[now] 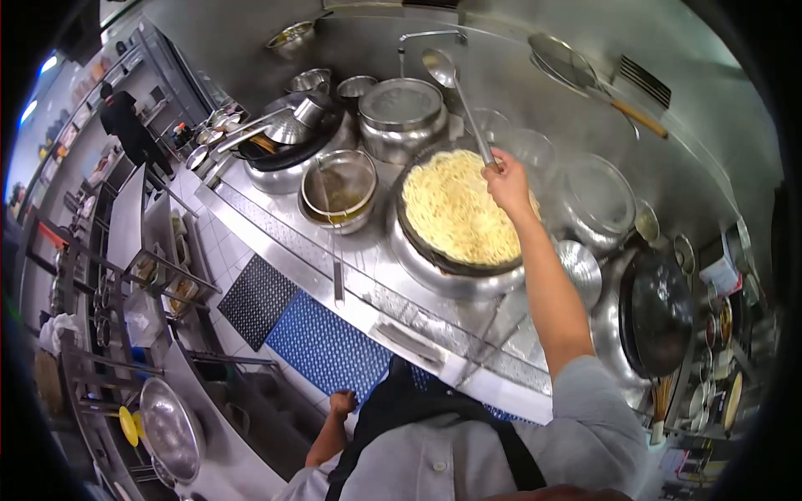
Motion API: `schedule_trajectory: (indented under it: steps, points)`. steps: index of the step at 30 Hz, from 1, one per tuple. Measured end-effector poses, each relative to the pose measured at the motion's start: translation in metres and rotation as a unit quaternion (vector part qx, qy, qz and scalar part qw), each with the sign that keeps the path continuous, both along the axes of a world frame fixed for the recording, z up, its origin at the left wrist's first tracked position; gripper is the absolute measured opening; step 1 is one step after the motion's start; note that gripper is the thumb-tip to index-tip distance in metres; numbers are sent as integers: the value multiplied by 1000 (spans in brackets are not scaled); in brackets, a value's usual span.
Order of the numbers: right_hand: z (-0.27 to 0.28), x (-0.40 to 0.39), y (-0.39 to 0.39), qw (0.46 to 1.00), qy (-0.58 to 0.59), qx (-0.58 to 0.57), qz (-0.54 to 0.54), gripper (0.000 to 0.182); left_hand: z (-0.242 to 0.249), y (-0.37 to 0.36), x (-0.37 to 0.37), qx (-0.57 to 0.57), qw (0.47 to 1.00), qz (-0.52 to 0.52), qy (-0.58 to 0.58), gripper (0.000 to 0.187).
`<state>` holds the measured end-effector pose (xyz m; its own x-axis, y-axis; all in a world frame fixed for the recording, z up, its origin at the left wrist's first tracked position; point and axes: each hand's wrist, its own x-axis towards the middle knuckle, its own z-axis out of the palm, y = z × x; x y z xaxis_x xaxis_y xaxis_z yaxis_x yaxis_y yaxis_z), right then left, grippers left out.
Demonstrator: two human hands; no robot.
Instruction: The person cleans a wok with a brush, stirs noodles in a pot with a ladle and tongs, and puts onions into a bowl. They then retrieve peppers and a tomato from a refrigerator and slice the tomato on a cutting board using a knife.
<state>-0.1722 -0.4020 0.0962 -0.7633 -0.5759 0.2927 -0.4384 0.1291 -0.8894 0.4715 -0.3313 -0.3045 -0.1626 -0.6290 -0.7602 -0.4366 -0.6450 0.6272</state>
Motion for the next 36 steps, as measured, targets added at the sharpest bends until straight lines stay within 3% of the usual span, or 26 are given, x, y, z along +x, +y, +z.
schedule_trajectory:
  steps: [1,4,5,6,7,8,9,11,12,13,14,16,18,20,21,23,25,27,29,30,32,34,36]
  points:
    - [12,-1,-31,999,-9,-51,16,51,-3,-12,-1,4,999,20,30,19]
    - [60,-10,-110,1000,-11,17,22,49,3,-31,5,-12,1000,6,1,18]
    - [70,-20,-138,999,18,38,15,49,-27,-40,25,-244,941,-218,-82,15]
    - [82,-38,-167,997,46,57,2,48,-50,-47,42,-452,772,-420,-153,12]
    - [70,-77,-206,973,224,36,-33,42,-54,-47,33,-107,973,-159,-131,12]
    - [82,-75,-216,972,225,67,-21,30,-50,-52,38,-77,974,-159,-140,12]
    - [97,-73,-225,969,227,97,-9,22,-43,-60,43,-131,947,-248,-154,13]
    - [101,-33,-207,972,195,127,-31,24,-39,-79,44,-204,875,-406,-164,14]
    - [81,-24,-195,988,127,44,-75,27,-36,-88,42,-216,846,-462,-156,15]
    - [70,-13,-171,987,102,81,-91,31,-32,-95,41,-216,819,-512,-145,16]
    - [43,-1,-146,992,61,-21,-104,37,-27,-103,34,-205,803,-543,-134,17]
    - [28,25,-60,999,-5,-17,-36,41,-11,-105,14,-173,794,-572,-111,18]
    - [-1,46,21,995,78,-33,-48,45,16,-97,-7,-151,785,-595,-87,20]
    - [-12,76,105,998,-12,11,-57,51,46,-83,-26,-139,763,-628,-58,22]
    - [-16,89,148,997,-16,32,-67,52,70,-72,-40,-137,745,-651,-45,23]
    - [-22,113,233,985,-146,-45,-81,51,122,-46,-74,-140,699,-701,-16,25]
    - [-24,135,324,976,-175,-81,-102,54,172,-18,-113,-154,651,-743,11,27]
    - [-16,145,410,968,-207,-42,-132,61,213,19,-147,-178,600,-780,20,30]
    - [-33,140,483,963,-222,-76,-134,64,264,74,-197,-149,576,-803,-31,37]
    - [-30,142,522,961,-210,-72,-166,64,280,104,-206,-159,593,-789,-40,34]
    - [-52,137,572,960,-184,-126,-168,60,299,162,-258,-180,563,-806,-30,29]
    - [-43,121,607,976,-34,-77,-203,64,319,224,-289,-154,669,-724,66,22]
    - [-58,89,601,960,-20,-169,-223,67,292,245,-300,-215,725,-641,133,19]
